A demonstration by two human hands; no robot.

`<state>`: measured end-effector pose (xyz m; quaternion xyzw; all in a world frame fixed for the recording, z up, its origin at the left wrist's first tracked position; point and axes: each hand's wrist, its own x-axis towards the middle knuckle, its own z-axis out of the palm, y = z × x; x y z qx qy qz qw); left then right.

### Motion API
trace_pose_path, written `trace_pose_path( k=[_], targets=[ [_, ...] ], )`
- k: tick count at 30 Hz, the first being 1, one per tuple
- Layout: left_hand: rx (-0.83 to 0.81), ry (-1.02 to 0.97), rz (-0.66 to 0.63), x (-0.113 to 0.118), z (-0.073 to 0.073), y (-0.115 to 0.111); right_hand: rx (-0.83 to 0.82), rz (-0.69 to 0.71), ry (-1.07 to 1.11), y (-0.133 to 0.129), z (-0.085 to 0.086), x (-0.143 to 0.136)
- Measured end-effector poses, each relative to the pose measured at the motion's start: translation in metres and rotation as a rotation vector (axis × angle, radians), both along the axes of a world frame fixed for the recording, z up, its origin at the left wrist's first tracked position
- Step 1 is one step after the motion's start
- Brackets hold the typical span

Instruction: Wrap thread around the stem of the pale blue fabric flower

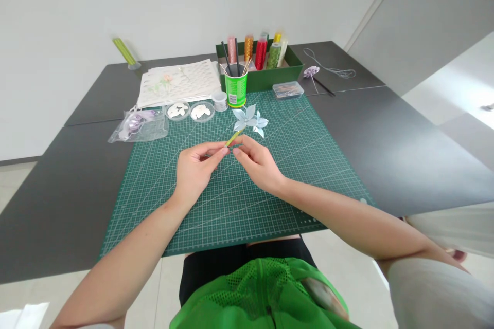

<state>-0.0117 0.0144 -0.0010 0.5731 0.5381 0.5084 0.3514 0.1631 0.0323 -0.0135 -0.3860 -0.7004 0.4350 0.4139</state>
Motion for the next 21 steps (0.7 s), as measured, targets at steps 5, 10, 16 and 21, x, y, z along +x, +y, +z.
trace_pose_path(
  k=[5,10,16,21],
  targets=[
    [-0.008,-0.008,0.011,-0.001,0.001,0.000,0.310,-0.103,-0.194,-0.001,-0.002,0.004],
    [0.012,0.095,0.071,0.000,0.007,-0.001,0.902,-0.232,-0.410,0.006,-0.004,0.012],
    [0.020,0.272,0.131,0.000,0.011,-0.003,1.348,-0.258,-0.625,0.005,0.012,0.019],
    [0.077,0.394,0.133,0.000,0.008,-0.004,1.473,-0.205,-0.649,0.003,0.018,0.019]
  ],
)
